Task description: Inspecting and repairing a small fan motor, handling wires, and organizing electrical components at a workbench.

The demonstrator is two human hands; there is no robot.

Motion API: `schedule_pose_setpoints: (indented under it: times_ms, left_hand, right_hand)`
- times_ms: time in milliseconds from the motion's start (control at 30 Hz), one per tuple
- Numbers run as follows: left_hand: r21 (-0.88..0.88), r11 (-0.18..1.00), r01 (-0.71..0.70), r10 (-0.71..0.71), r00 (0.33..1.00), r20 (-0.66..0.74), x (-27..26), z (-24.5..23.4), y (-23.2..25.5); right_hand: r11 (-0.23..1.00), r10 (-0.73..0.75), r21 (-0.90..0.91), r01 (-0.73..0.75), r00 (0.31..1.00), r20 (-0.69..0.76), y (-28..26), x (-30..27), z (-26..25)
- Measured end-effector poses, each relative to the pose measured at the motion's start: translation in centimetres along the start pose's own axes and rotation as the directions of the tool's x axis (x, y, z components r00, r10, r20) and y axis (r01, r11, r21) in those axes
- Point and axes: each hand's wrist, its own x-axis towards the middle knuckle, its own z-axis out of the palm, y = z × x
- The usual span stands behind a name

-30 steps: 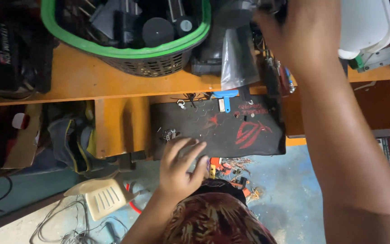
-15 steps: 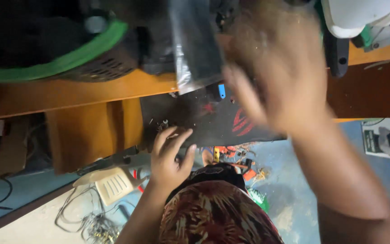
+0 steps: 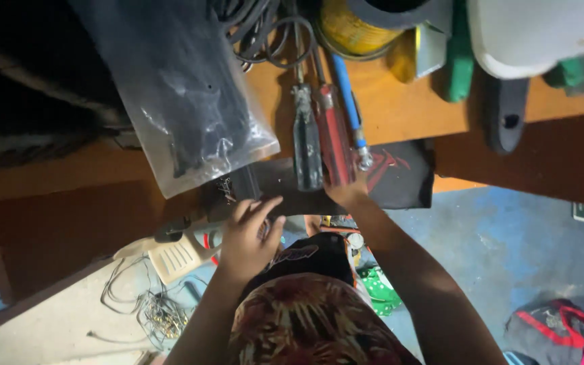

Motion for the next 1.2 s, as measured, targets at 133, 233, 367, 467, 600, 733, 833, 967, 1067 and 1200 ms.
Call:
schedule_pose_setpoints:
  times_ms: [133, 233, 367, 467, 600, 733, 833, 967, 1067, 1200]
  left_hand:
    - [-0.021, 0.995, 0.095, -0.094, 0.994, 0.064, -0.5, -0.1, -0.6]
    - [-0.035, 0.995, 0.094, -0.092, 0.995, 0.044, -1.3, -0.8, -1.0]
    - [-0.018, 0.995, 0.096, -0.095, 0.994, 0.052, -1.9, -1.8, -1.6]
    - [-0.057, 0.981, 0.186, -0.181, 0.981, 0.072, -2.2, -1.6, -2.4]
    - [-0.034, 0.996, 0.078, -0.077, 0.997, 0.012, -2.7, 0.3, -3.8]
    - [-0.118, 0.982, 0.145, -0.122, 0.976, 0.18, -2.2, 1.0, -2.2]
    - [-0.036, 0.999, 0.016, -0.01, 0.986, 0.167, -2.3, 1.0, -1.5]
    - [-0.09, 0.993, 0.071, -0.06, 0.991, 0.12, -4.5, 1.6, -3.1]
    - [-0.103, 0.984, 0.144, -0.127, 0.98, 0.155, -4.9, 1.2, -3.0]
    - [-0.128, 0.983, 0.133, -0.115, 0.983, 0.141, -4.7, 1.2, -2.5]
  right_hand:
    - [0.99, 0.076, 0.114, -0.079, 0.996, 0.036, 0.3, 1.3, 6.0]
    - [0.971, 0.139, 0.186, -0.149, 0.988, 0.07, -0.3, 1.9, 7.0]
    - [0.932, 0.236, 0.255, -0.258, 0.965, 0.114, -0.5, 3.2, 7.3]
    - [0.894, 0.306, 0.293, -0.339, 0.939, 0.155, -0.6, 3.1, 7.0]
    - [0.825, 0.397, 0.344, -0.449, 0.893, 0.212, -0.8, 2.7, 6.8]
    - [0.73, 0.484, 0.393, -0.56, 0.828, 0.281, -0.7, 1.5, 6.7]
    - [0.65, 0.536, 0.429, -0.627, 0.779, 0.325, -0.7, 2.6, 6.4]
    - [0.539, 0.584, 0.463, -0.704, 0.708, 0.397, -1.4, 3.4, 6.0]
    - [0.446, 0.615, 0.477, -0.757, 0.647, 0.451, -1.8, 3.4, 5.6]
    - [0.314, 0.658, 0.469, -0.825, 0.545, 0.519, -1.7, 2.1, 4.5]
